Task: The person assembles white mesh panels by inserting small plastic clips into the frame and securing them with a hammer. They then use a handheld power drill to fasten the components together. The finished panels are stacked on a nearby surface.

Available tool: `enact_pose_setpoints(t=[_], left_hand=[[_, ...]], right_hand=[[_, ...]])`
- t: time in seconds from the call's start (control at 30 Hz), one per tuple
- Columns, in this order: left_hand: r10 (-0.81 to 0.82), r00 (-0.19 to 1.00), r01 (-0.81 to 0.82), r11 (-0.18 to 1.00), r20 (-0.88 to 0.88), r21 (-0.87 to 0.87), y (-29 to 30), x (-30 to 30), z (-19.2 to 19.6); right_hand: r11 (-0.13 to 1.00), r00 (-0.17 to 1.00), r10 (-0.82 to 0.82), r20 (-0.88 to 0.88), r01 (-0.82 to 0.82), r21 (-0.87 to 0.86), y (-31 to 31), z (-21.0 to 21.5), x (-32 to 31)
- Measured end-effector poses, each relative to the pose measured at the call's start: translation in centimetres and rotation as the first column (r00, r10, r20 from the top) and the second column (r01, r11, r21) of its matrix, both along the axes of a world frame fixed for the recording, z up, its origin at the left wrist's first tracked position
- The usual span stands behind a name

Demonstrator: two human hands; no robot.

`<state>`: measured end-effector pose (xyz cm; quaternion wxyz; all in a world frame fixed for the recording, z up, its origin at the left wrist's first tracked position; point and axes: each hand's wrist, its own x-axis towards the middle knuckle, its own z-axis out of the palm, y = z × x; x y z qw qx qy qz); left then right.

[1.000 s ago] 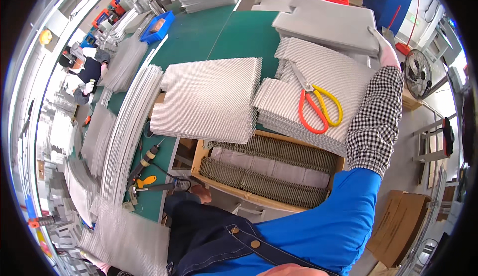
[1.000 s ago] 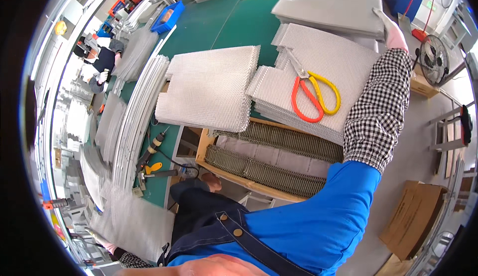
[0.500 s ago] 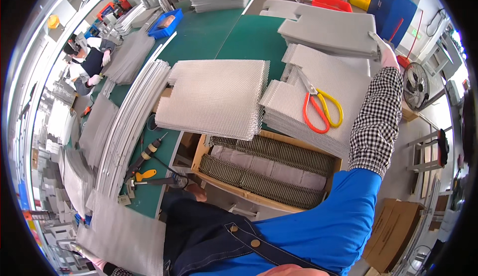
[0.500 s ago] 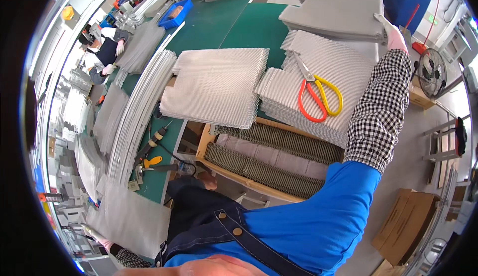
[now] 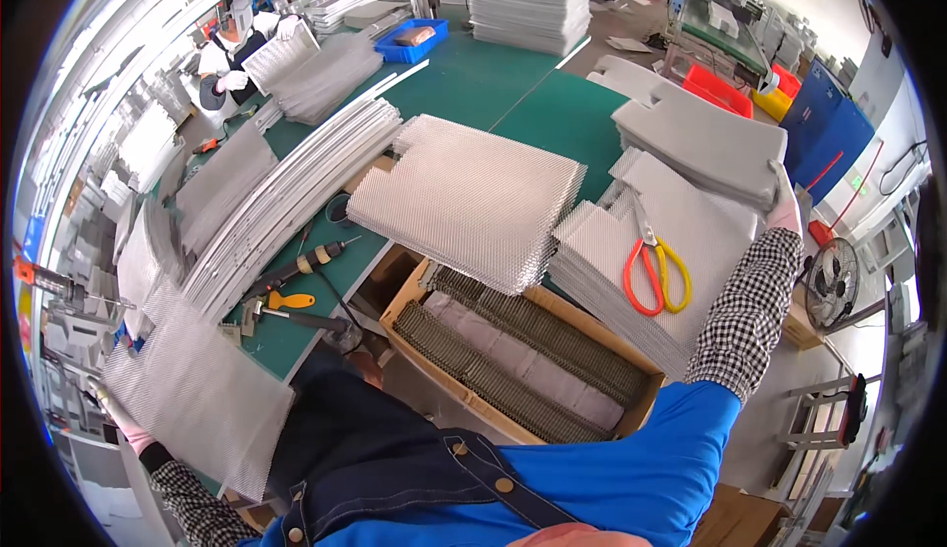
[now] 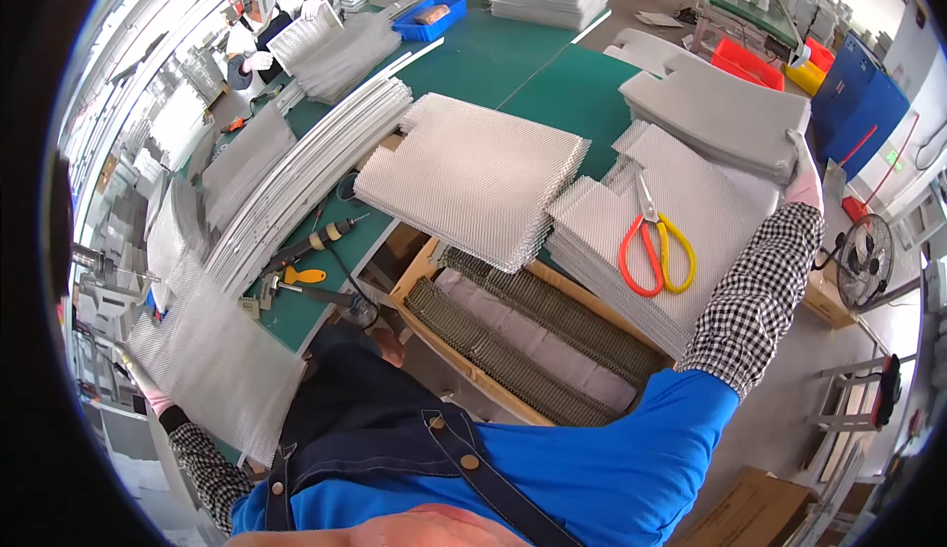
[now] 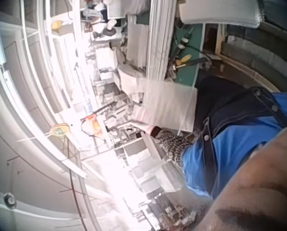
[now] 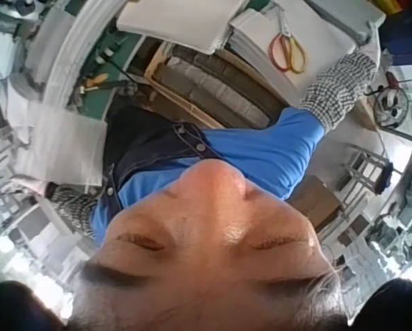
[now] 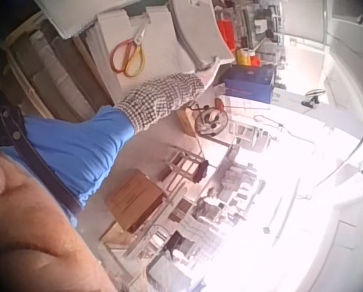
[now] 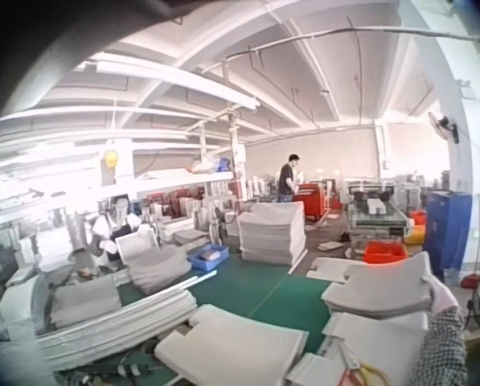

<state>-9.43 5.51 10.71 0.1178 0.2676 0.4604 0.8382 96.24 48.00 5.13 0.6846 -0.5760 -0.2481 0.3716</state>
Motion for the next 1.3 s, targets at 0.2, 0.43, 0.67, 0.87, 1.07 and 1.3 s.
enact_pose_setpoints(t=[0.2, 0.43, 0.67, 0.87, 1.07, 1.3], left_hand=[[-0.015, 1.000, 0.016, 1.000, -0.010, 0.016, -0.2, -0.3, 0.5], [-0.015, 1.000, 0.015, 0.999, 0.012, 0.034, -2.2, -0.4, -0.8], [-0.032, 0.999, 0.031, 0.998, 0.014, 0.060, -4.3, -2.4, -0.7], [-0.028, 0.999, 0.024, 0.994, 0.030, 0.110, -6.6, -1.8, -1.5], [-0.034, 0.999, 0.034, 0.986, -0.002, 0.161, -10.1, 0.3, -0.7], [-0.104, 0.995, 0.102, 0.971, -0.001, 0.217, -8.2, 4.3, -0.5]], right_hand=[[1.000, 0.983, -0.020, 0.180, 0.017, 0.016, 3.8, 2.6, 0.2], [0.972, 0.998, -0.054, -0.036, 0.060, 0.227, 5.0, 7.9, -2.9], [0.824, 0.898, -0.174, 0.405, -0.093, 0.560, 3.1, 10.1, -7.7], [0.702, 0.941, 0.276, -0.198, -0.057, 0.710, 3.3, 13.3, -19.5], [0.652, 0.958, 0.284, -0.043, -0.160, 0.741, 2.7, 8.3, -33.9], [0.556, 0.832, 0.551, -0.057, -0.316, 0.769, 3.0, 5.0, -55.4]])
